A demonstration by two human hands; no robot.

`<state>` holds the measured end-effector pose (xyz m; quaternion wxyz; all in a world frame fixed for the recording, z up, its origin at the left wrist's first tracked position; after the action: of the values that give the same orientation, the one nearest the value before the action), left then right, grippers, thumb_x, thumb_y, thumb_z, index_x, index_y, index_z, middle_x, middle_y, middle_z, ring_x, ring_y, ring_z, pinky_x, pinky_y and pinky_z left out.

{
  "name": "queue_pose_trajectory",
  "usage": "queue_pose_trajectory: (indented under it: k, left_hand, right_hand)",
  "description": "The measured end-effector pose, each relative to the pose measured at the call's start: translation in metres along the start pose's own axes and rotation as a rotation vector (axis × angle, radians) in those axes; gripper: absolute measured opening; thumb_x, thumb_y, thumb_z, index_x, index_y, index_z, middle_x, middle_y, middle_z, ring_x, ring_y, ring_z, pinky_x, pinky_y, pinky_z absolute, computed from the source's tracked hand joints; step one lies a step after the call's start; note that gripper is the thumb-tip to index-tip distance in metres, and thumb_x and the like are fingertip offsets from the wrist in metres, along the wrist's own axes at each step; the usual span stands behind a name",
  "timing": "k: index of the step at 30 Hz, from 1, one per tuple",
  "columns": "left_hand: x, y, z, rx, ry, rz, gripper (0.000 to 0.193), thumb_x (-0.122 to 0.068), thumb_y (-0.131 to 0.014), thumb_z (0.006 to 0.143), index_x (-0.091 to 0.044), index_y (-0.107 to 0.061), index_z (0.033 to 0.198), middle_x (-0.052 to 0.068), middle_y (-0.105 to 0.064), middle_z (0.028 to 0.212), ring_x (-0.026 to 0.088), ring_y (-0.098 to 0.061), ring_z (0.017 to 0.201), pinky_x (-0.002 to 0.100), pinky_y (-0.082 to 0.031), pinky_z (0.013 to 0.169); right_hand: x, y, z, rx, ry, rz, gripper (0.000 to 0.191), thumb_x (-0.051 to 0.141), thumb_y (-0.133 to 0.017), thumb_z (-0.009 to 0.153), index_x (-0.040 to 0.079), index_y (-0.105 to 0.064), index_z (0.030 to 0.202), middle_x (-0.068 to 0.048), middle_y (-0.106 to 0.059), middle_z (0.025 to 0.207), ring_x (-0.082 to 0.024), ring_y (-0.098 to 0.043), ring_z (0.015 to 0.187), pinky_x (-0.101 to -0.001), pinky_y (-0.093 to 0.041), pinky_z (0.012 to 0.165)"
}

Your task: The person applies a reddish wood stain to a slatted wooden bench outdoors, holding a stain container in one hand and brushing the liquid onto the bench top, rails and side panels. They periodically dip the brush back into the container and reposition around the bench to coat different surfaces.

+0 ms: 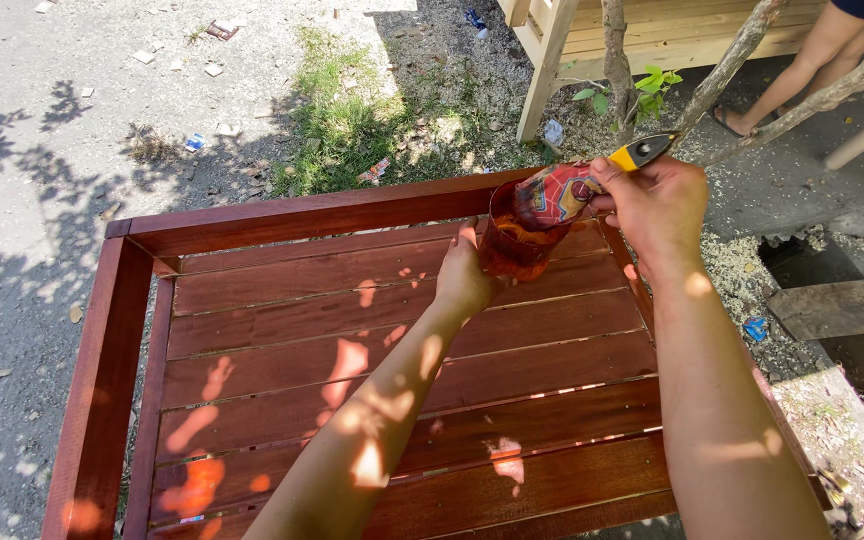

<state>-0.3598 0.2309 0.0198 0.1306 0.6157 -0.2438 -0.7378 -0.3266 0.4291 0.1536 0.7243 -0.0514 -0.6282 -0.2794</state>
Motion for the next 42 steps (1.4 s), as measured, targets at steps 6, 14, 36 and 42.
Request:
queue_pose_trajectory:
  k: [6, 14, 36, 42]
  left_hand:
    - [0.025, 0.044, -0.041, 0.008, 0.012, -0.038, 0.083, -0.015, -0.086, 0.075, -0.008, -0.045, 0.147, 0.020, -0.046, 0.152, 0.037, -0.045, 0.140, 0.042, -0.039, 0.115]
    - [0.053, 0.133, -0.129, -0.180, -0.086, -0.171, 0.053, -0.006, -0.073, 0.083, -0.006, -0.060, 0.134, 0.014, -0.055, 0.148, 0.032, -0.052, 0.140, 0.041, -0.048, 0.108]
    - [0.124, 0.291, -0.315, -0.660, 0.104, -0.201, 0.037, 0.001, -0.053, 0.096, -0.005, -0.062, 0.132, 0.017, -0.062, 0.143, 0.025, -0.061, 0.132, 0.034, -0.047, 0.109]
    - [0.126, 0.292, -0.330, -0.637, 0.059, -0.252, 0.036, 0.002, -0.053, 0.097, -0.004, -0.061, 0.132, 0.018, -0.060, 0.144, 0.026, -0.056, 0.139, 0.036, -0.044, 0.112]
  right_hand:
    - [-0.009, 0.016, -0.036, -0.213, -0.207, 0.357, 0.026, 0.025, -0.072, 0.101, 0.001, -0.071, 0.112, -0.008, -0.077, 0.093, -0.018, -0.076, 0.071, -0.0274, -0.059, 0.057]
    - [-0.075, -0.012, -0.164, -0.127, -0.576, 0.695, 0.028, 0.034, -0.059, 0.102, 0.012, -0.064, 0.119, -0.006, -0.073, 0.095, -0.020, -0.074, 0.082, -0.0326, -0.063, 0.067]
    - [-0.052, -0.265, -0.302, 0.204, -0.266, 0.367, 0.023, 0.016, -0.079, 0.093, 0.000, -0.067, 0.104, -0.008, -0.069, 0.093, -0.014, -0.065, 0.073, -0.0296, -0.055, 0.062]
    - [-0.043, -0.280, -0.312, 0.210, 0.313, 0.255, 0.033, 0.009, -0.088, 0.084, -0.002, -0.067, 0.106, -0.005, -0.071, 0.099, -0.012, -0.067, 0.088, -0.0270, -0.056, 0.084]
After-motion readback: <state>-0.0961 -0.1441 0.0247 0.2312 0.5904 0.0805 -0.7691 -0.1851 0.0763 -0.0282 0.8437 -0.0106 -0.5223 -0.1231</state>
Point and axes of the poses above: each hand's wrist, its own z-axis towards the middle knuckle, its own y-axis out of the back of the hand, x = y × z, the point moved 2 cm from there along z, towards the middle knuckle
